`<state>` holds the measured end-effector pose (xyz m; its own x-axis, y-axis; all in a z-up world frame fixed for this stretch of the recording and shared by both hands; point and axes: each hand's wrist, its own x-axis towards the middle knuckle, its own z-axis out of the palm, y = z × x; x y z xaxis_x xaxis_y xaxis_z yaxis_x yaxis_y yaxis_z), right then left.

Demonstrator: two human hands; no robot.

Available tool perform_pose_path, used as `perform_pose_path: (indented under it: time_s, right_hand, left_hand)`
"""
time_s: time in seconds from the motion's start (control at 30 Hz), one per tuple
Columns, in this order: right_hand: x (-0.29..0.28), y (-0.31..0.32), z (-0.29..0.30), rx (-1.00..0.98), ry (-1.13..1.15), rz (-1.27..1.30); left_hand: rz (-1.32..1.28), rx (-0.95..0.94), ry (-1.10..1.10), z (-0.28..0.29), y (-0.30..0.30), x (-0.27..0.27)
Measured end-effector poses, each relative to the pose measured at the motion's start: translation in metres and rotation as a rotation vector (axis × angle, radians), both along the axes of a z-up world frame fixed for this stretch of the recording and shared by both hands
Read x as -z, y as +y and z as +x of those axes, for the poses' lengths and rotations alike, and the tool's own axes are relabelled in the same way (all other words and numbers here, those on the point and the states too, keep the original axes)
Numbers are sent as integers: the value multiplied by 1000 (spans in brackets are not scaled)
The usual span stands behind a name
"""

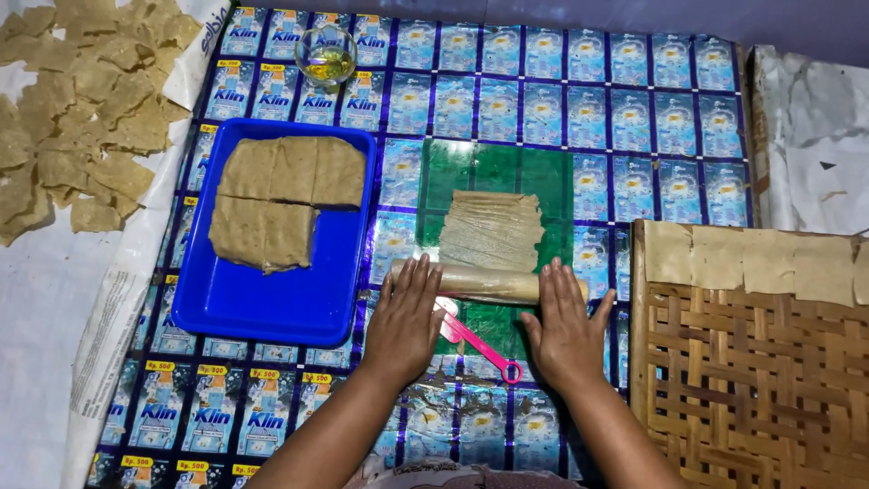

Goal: Flattening dough using a rolling pin, cutting it into small squares, and placing them onto a bamboo drying tray.

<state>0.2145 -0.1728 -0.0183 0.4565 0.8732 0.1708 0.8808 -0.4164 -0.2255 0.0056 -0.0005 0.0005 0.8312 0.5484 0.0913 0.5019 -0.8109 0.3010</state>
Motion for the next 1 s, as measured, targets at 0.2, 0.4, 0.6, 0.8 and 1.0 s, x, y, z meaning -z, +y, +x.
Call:
perform_pose_path:
  time_s: [0.2, 0.4, 0.6, 0.8, 1.0]
  right_hand:
    - [-3, 51, 46, 48, 16, -74]
    - [-6, 107, 95, 81, 10, -114]
    - [-18, 157, 135, 95, 67, -106]
    - [-20, 166, 140, 94, 34, -66]
    - [-15, 123, 102, 65, 4, -66]
  left_hand:
    - [28, -31, -58, 51, 45, 5]
    - [79, -61, -55, 104, 95, 7]
    - [-7, -94, 13, 147, 139, 2]
    - [-1, -131, 35, 152, 145, -6]
    - [79, -105, -27, 114, 103, 0]
